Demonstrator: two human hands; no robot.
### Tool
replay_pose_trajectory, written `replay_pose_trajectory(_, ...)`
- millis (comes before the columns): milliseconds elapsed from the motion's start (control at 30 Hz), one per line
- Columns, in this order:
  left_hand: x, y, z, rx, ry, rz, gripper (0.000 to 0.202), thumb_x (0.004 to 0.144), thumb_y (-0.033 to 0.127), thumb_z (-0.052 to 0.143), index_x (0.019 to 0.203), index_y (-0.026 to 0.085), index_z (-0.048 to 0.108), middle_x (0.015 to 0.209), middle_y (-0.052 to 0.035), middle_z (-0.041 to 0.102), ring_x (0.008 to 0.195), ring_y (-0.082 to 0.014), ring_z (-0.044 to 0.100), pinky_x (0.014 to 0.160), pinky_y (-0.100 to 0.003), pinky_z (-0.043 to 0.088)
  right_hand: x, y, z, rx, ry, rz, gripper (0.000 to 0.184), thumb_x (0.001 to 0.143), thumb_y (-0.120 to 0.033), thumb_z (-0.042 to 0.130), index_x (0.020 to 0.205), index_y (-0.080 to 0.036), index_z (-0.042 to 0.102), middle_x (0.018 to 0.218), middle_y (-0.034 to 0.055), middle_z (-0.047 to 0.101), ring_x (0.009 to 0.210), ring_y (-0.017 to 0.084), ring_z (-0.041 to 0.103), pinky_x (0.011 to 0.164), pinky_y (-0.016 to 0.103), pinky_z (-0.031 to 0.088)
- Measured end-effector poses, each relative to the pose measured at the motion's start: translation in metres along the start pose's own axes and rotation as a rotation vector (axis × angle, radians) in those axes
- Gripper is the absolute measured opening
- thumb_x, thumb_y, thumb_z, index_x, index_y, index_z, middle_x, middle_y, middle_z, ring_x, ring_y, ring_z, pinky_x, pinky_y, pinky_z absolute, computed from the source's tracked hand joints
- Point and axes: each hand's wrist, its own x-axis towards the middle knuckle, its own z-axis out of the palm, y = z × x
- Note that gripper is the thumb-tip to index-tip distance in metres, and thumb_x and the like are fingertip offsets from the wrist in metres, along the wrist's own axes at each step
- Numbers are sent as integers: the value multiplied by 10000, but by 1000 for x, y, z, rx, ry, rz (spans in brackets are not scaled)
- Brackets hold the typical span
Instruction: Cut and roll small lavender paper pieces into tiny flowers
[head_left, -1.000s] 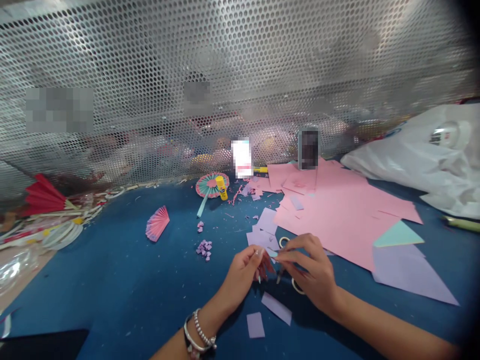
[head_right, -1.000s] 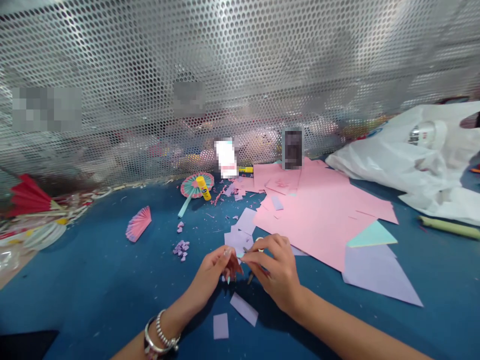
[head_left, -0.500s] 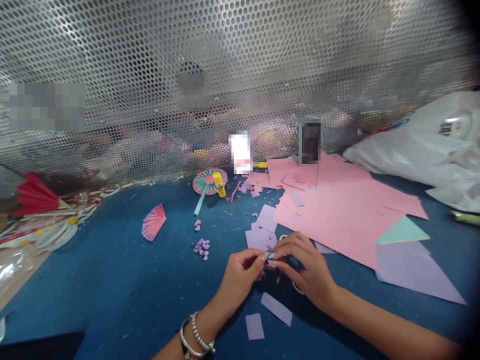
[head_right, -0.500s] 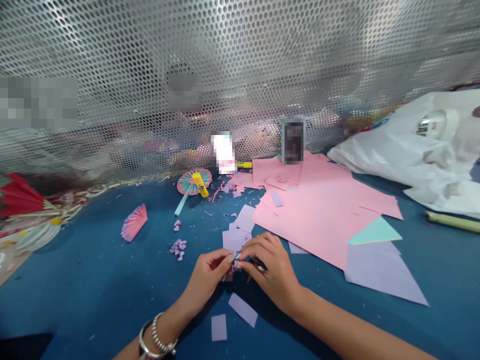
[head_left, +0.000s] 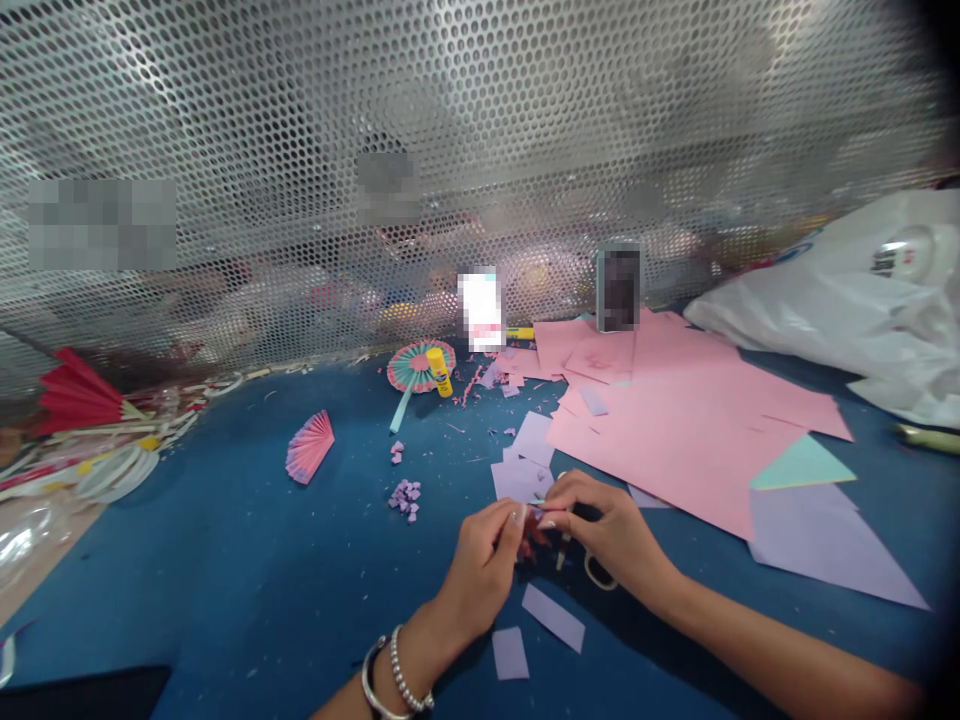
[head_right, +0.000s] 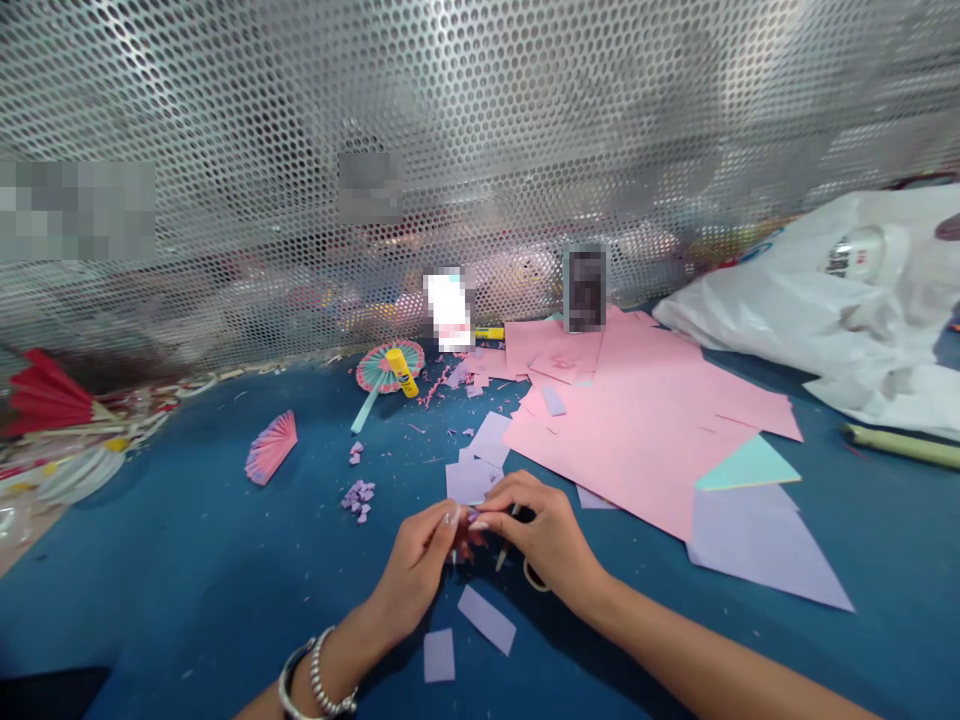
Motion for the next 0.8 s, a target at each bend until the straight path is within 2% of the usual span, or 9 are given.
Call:
replay_pose_trajectory(67, -1, -1, -1, 1, -10, 12, 434, 951, 322, 265, 676, 148, 552, 661, -19, 513, 631, -132, 472, 609, -234, 351, -1, 0, 0, -2, -9, 2, 218, 736, -401, 672, 649, -201, 680, 668, 33, 632, 678, 167, 582, 628, 308, 478)
replay_pose_trajectory(233, -2, -6, -2, 107, -26, 42, 379, 924, 345, 371, 624, 157, 505, 612, 5, 488, 586, -118, 457, 568, -226, 313, -3, 0, 2, -42, -73, -12, 214, 738, -407, 672, 649, -216, 709, 623, 30, 644, 662, 169, 565, 649, 323, 446)
replay_pose_trajectory(367, -2, -7, 0, 161, -11, 52, 393, 937, 306, 343, 601, 162, 490, 591, 9, 485, 559, -113, 443, 566, -226, 306, -3, 0, 1, -24, -113, 5, 208, 750, -394, 664, 663, -210, 708, 637, 27, 647, 652, 159, 571, 638, 308, 449)
replay_pose_trajectory(600, -4, -8, 0, 354, 45, 89, 353, 934, 263, 319, 619, 176, 452, 588, 10, 446, 549, -122, 402, 546, -242, 272, -2, -1, 0, -35, -148, 36, 178, 756, -335, 666, 639, -202, 685, 638, 9, 633, 644, 144, 579, 635, 277, 455)
replay_pose_trajectory(800, -6, -8, 0, 446, 36, 126, 305, 917, 250, 361, 628, 179, 425, 585, 15, 446, 540, -113, 397, 541, -242, 262, -3, 0, 1, -40, -147, 71, 181, 769, -329, 651, 649, -196, 678, 637, 3, 623, 627, 140, 572, 611, 263, 441)
